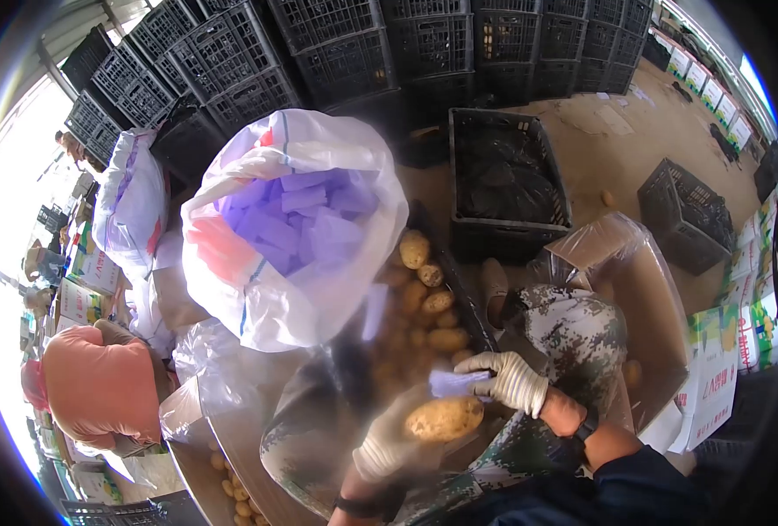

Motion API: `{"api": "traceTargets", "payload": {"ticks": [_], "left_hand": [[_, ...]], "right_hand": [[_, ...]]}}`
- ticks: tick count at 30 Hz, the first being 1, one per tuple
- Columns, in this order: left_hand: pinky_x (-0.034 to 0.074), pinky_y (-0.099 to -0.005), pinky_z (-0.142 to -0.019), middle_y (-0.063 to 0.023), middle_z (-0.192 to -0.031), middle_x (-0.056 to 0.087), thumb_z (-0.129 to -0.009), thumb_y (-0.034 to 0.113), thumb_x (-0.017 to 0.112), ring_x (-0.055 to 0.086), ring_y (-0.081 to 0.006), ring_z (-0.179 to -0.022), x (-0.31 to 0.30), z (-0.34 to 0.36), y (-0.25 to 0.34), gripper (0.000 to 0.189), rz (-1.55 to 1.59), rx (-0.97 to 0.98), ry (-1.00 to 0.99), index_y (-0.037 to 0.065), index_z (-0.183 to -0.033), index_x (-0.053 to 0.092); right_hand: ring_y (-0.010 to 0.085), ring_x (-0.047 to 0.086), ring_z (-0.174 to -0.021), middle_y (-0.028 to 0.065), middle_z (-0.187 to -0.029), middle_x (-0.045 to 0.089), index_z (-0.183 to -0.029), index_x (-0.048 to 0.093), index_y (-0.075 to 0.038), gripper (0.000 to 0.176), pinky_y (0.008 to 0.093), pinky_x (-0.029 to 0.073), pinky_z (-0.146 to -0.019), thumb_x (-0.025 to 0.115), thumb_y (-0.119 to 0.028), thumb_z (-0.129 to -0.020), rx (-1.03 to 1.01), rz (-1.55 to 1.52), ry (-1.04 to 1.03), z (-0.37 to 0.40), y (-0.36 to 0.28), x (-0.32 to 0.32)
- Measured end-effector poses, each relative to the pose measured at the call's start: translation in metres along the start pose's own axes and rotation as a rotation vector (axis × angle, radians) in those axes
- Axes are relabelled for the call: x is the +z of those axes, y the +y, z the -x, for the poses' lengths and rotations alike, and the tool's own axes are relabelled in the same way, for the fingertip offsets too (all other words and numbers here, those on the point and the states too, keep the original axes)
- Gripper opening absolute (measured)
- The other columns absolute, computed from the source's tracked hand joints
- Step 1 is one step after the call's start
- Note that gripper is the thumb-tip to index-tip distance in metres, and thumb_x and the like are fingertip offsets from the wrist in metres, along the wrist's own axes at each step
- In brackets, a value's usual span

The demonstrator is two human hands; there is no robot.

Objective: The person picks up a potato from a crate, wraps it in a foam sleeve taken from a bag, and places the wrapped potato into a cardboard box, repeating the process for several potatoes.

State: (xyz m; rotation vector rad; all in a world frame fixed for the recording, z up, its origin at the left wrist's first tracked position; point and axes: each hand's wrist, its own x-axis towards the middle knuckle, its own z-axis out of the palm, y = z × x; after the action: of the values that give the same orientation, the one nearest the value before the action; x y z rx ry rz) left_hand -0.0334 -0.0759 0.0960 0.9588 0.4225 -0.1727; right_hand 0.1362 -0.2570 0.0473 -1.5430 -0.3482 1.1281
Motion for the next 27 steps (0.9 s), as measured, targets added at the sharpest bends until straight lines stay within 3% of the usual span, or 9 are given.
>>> {"api": "traceTargets", "payload": {"ticks": [2, 4, 10, 13, 19, 27], "left_hand": [[0.049, -0.0406, -0.106, -0.0175, -0.138, 0.06, -0.07, 0.009, 0.088, 0.06, -0.0291, -0.125, -0.012, 0.011, -0.027, 0.085, -0.25, -0.025, -0.012, -0.001, -0.145, 0.048], [0.05, -0.0382, -0.105, -0.0158, -0.14, 0.057, -0.073, 0.01, 0.087, 0.06, -0.0283, -0.125, 0.001, 0.01, -0.03, 0.077, -0.85, 0.288, -0.06, -0.002, -0.141, 0.053], [0.049, -0.0371, -0.104, -0.0157, -0.138, 0.057, -0.075, 0.004, 0.079, 0.06, -0.0252, -0.124, 0.015, 0.014, -0.04, 0.068, -0.587, 0.093, -0.087, -0.002, -0.138, 0.056], [0.048, -0.0377, -0.105, -0.0156, -0.136, 0.058, -0.074, 0.002, 0.076, 0.061, -0.0254, -0.122, 0.02, 0.017, -0.042, 0.068, -0.523, -0.02, -0.034, -0.002, -0.139, 0.055], [0.047, -0.039, -0.106, -0.0162, -0.135, 0.058, -0.071, 0.002, 0.075, 0.059, -0.029, -0.125, 0.014, 0.01, -0.053, 0.068, -0.79, 0.221, 0.015, -0.002, -0.136, 0.058], [0.046, -0.0421, -0.107, -0.0204, -0.136, 0.056, -0.069, 0.002, 0.076, 0.057, -0.036, -0.126, 0.005, 0.0, -0.059, 0.068, -0.876, 0.275, 0.006, 0.002, -0.135, 0.06]], "right_hand": [[0.0121, 0.066, -0.087, 0.0045, -0.105, 0.071, -0.116, 0.073, -0.005, 0.03, 0.0274, 0.06, -0.078, 0.073, 0.002, -0.086, 0.193, -0.051, -0.001, 0.022, 0.006, 0.006], [0.0118, 0.067, -0.087, 0.0046, -0.104, 0.072, -0.113, 0.073, -0.005, 0.028, 0.0267, 0.059, -0.075, 0.075, 0.0, -0.086, 0.03, 0.038, 0.013, 0.037, 0.028, 0.007], [0.0163, 0.068, -0.099, 0.0071, -0.107, 0.072, -0.111, 0.074, -0.006, 0.028, 0.0306, 0.055, -0.09, 0.078, -0.002, -0.083, -0.11, 0.151, 0.038, 0.059, 0.05, 0.004], [0.0192, 0.069, -0.096, 0.0088, -0.105, 0.072, -0.107, 0.074, -0.005, 0.028, 0.0304, 0.055, -0.086, 0.079, -0.004, -0.079, -0.155, 0.109, 0.075, 0.057, 0.056, 0.003], [0.0238, 0.067, -0.094, 0.0099, -0.101, 0.068, -0.108, 0.074, -0.006, 0.029, 0.034, 0.055, -0.085, 0.079, -0.002, -0.079, -0.208, 0.309, 0.212, 0.051, 0.049, 0.007], [0.0264, 0.068, -0.092, 0.0108, -0.099, 0.068, -0.106, 0.074, -0.007, 0.03, 0.0374, 0.056, -0.082, 0.077, -0.001, -0.077, -0.294, 0.406, 0.198, 0.039, 0.053, 0.009]]}}
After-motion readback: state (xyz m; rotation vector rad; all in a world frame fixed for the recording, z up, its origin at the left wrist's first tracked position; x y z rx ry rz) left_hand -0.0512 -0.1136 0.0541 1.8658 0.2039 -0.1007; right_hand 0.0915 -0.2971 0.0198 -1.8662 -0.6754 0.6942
